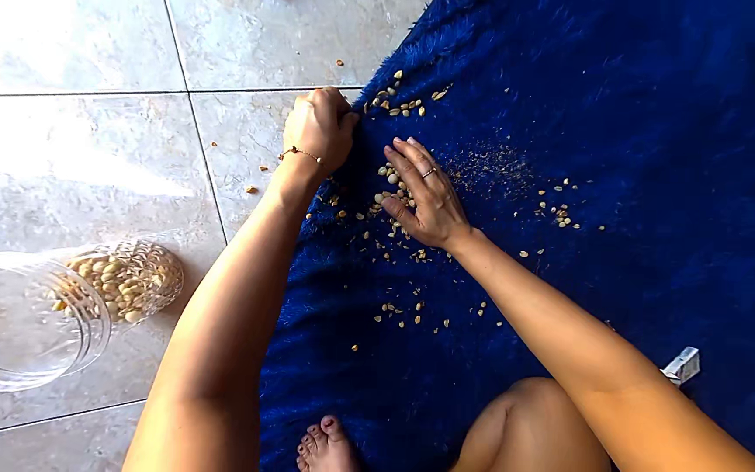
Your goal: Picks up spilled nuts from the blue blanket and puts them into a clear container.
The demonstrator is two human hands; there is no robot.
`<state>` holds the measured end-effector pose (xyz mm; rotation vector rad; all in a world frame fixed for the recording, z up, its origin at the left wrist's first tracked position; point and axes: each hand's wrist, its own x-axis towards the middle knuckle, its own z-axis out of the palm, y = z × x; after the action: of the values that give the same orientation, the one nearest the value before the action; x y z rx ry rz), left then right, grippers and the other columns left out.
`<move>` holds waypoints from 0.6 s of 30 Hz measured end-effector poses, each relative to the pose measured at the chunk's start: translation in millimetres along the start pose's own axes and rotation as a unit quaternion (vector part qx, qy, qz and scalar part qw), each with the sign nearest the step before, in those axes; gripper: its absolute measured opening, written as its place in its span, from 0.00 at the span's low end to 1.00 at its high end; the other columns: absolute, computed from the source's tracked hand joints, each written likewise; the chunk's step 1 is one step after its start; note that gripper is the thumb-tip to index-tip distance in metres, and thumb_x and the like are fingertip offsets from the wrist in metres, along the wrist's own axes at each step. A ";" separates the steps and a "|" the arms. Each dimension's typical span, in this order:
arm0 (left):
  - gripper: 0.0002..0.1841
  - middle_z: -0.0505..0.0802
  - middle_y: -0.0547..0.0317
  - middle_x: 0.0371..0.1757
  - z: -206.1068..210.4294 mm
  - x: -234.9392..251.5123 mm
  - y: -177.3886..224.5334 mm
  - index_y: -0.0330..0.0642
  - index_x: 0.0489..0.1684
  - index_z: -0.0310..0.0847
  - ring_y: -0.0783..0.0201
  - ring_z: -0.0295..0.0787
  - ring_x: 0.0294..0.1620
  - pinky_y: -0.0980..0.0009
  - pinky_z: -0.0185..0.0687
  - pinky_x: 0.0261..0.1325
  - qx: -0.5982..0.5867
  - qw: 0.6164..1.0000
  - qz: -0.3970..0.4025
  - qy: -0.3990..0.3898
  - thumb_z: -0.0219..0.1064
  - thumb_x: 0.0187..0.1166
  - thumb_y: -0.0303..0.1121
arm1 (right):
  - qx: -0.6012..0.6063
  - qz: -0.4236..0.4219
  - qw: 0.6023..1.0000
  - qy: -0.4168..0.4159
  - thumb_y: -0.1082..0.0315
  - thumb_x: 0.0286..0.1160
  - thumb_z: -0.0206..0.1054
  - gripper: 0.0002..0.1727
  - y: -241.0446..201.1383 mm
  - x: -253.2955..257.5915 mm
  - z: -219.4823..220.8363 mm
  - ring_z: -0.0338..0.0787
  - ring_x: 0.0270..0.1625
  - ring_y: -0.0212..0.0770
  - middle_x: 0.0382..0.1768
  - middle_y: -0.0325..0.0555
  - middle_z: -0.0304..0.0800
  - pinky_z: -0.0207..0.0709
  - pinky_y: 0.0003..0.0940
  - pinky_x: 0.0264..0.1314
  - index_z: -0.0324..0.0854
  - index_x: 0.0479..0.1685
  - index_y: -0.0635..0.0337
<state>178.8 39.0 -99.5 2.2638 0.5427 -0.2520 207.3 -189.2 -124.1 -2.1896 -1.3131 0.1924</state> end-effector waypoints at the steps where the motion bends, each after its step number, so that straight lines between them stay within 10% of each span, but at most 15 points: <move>1: 0.16 0.91 0.38 0.55 -1.8 0.2 0.8 0.32 0.55 0.84 0.41 0.88 0.60 0.39 0.76 0.65 0.003 1.000 0.000 -0.007 0.59 0.87 0.37 | 0.004 -0.007 1.000 -0.005 0.37 0.87 0.51 0.41 -2.8 0.2 1.7 0.70 0.88 0.63 0.81 0.62 0.76 0.58 0.52 0.92 0.75 0.81 0.65; 6: 0.16 0.91 0.38 0.55 -11.2 0.2 5.9 0.31 0.55 0.84 0.43 0.88 0.61 0.42 0.75 0.67 -0.009 0.999 -0.013 -0.031 0.60 0.87 0.36 | 0.021 -0.030 0.999 -0.022 0.36 0.85 0.52 0.40 -15.4 -5.0 10.0 0.73 0.85 0.62 0.78 0.62 0.79 0.63 0.52 0.89 0.79 0.77 0.64; 12: 0.15 0.91 0.38 0.54 -10.0 3.8 3.4 0.31 0.52 0.85 0.44 0.88 0.60 0.42 0.75 0.67 -0.017 0.999 -0.009 -0.031 0.61 0.86 0.35 | 0.047 -0.045 0.998 0.019 0.65 0.81 0.66 0.15 -36.8 -15.3 23.8 0.84 0.75 0.61 0.64 0.61 0.90 0.74 0.48 0.82 0.90 0.58 0.65; 18: 0.15 0.91 0.38 0.53 -7.9 5.9 3.1 0.31 0.51 0.85 0.44 0.87 0.60 0.42 0.75 0.67 -0.020 0.999 -0.016 -0.027 0.62 0.85 0.36 | 0.063 -0.042 0.996 0.041 0.71 0.81 0.65 0.09 -58.8 -31.6 32.2 0.88 0.70 0.58 0.55 0.58 0.93 0.77 0.43 0.78 0.91 0.45 0.65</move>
<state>185.6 44.7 -94.1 2.2036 0.5520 -0.3146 133.5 -182.4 -124.1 -2.0121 -1.3076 0.1461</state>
